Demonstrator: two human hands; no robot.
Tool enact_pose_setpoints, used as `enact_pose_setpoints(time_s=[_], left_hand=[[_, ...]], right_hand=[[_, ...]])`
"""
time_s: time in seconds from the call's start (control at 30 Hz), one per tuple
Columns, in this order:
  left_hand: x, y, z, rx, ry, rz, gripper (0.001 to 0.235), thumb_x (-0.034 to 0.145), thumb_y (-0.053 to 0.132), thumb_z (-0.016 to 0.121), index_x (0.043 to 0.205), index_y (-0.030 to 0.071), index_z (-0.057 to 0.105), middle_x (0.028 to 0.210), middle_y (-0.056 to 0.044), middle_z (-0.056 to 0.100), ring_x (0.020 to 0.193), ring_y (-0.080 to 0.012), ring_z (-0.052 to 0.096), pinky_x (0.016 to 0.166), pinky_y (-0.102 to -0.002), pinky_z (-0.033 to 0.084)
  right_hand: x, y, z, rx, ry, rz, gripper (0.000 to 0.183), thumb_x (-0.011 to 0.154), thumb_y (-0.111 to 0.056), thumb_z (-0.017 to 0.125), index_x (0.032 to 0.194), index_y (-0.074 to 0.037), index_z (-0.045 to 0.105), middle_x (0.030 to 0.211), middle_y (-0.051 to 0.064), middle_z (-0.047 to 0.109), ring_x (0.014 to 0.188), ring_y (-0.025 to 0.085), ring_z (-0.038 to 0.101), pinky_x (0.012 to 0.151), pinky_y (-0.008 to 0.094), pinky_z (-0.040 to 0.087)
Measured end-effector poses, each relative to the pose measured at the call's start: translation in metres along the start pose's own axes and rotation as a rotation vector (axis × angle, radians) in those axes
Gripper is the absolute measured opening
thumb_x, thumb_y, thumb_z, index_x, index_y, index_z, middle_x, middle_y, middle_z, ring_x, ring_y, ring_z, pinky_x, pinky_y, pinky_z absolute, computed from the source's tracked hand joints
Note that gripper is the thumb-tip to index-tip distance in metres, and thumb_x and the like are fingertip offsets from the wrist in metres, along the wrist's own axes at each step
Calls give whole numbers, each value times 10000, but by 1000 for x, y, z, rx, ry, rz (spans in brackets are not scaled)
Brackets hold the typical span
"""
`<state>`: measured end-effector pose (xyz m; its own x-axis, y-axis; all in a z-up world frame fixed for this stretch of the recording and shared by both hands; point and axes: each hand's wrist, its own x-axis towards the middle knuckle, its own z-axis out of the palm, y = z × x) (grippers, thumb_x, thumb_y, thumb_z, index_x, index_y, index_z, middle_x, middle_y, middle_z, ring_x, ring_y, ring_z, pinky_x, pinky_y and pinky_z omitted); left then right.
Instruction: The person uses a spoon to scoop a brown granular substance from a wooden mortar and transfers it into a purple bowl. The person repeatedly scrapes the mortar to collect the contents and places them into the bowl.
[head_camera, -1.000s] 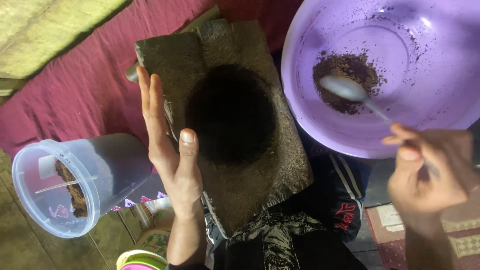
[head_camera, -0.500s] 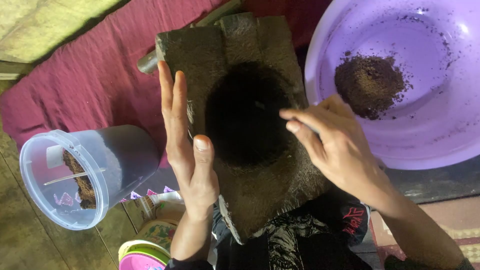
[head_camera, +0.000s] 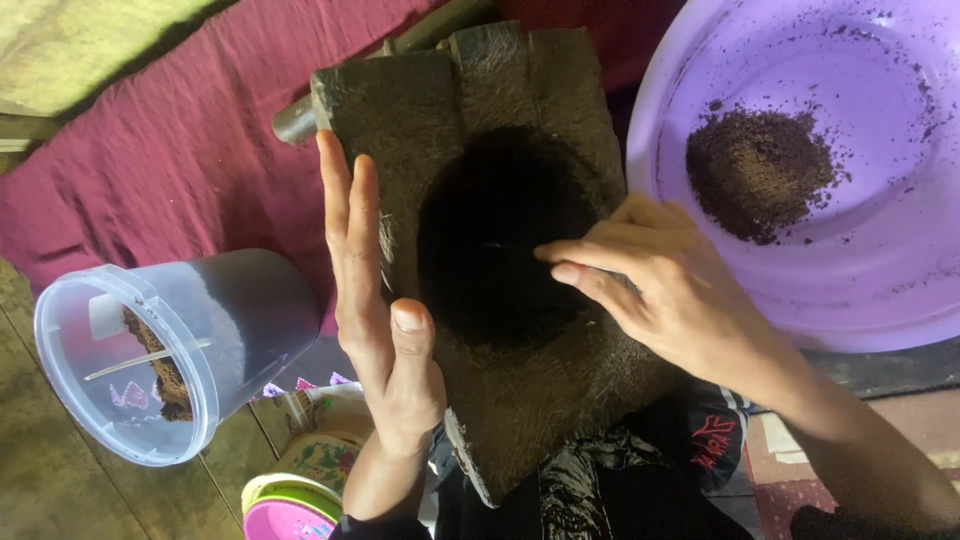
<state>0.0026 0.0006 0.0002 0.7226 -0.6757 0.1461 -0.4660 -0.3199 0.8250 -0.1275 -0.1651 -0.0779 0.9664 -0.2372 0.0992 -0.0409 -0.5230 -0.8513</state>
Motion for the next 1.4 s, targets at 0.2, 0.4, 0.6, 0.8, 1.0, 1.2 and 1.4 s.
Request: enact_pose_setpoints(time_s=[0.2,0.4,0.6,0.8,1.0,1.2,1.4], left_hand=[[-1,0,1,20,7,-2,720,1183,696,273,1682,178,292,1835,-144,149,1797,-347,137,1565,-604,143],[-2,1,2,39,19,1,726,1185,707,243,1673,173,306,1825,-147,166,1787,-353,155,1552,-608,160],[-1,2,2,28,16,5,734,1184,699,232,1666,151,311,1821,-162,165,1784,-353,153,1554,-592,158],[-1,2,1,13,13,13,729,1184,694,243,1667,153,309,1820,-156,163,1782,-349,151,1552,-589,151],[-2,-1,2,-4,18,12,731,1184,708,250,1673,168,312,1827,-141,164,1789,-344,150,1560,-601,144],[-2,-1,2,11,24,18,725,1188,713,237,1675,182,314,1826,-127,173,1790,-344,154,1560,-612,147],[-1,2,2,6,25,22,723,1184,688,246,1663,152,317,1816,-156,175,1777,-348,161,1547,-582,159]], right_hand=[[-10,15,-34,26,-95,27,270,896,-147,749,1166,-165,749,911,4,750,783,129,570,710,274,516],[-9,16,-12,-54,39,-11,236,999,-24,645,1234,-34,666,897,120,649,790,202,560,726,315,529],[-30,2,-16,-24,-23,64,235,1029,-159,529,1202,-87,670,822,38,696,784,190,599,806,378,523],[-31,5,-14,120,20,126,270,1035,-111,488,1231,-19,650,906,86,695,576,101,599,546,222,580],[-34,20,-2,-123,154,35,233,1056,-90,550,1244,-9,662,883,87,730,773,179,592,749,323,497],[-35,-4,-8,-33,43,187,279,1044,-182,493,1191,-42,684,768,62,708,736,164,649,663,332,552],[-37,-16,-9,144,32,293,310,1024,-237,480,1127,-58,710,751,46,680,646,121,712,585,254,584]])
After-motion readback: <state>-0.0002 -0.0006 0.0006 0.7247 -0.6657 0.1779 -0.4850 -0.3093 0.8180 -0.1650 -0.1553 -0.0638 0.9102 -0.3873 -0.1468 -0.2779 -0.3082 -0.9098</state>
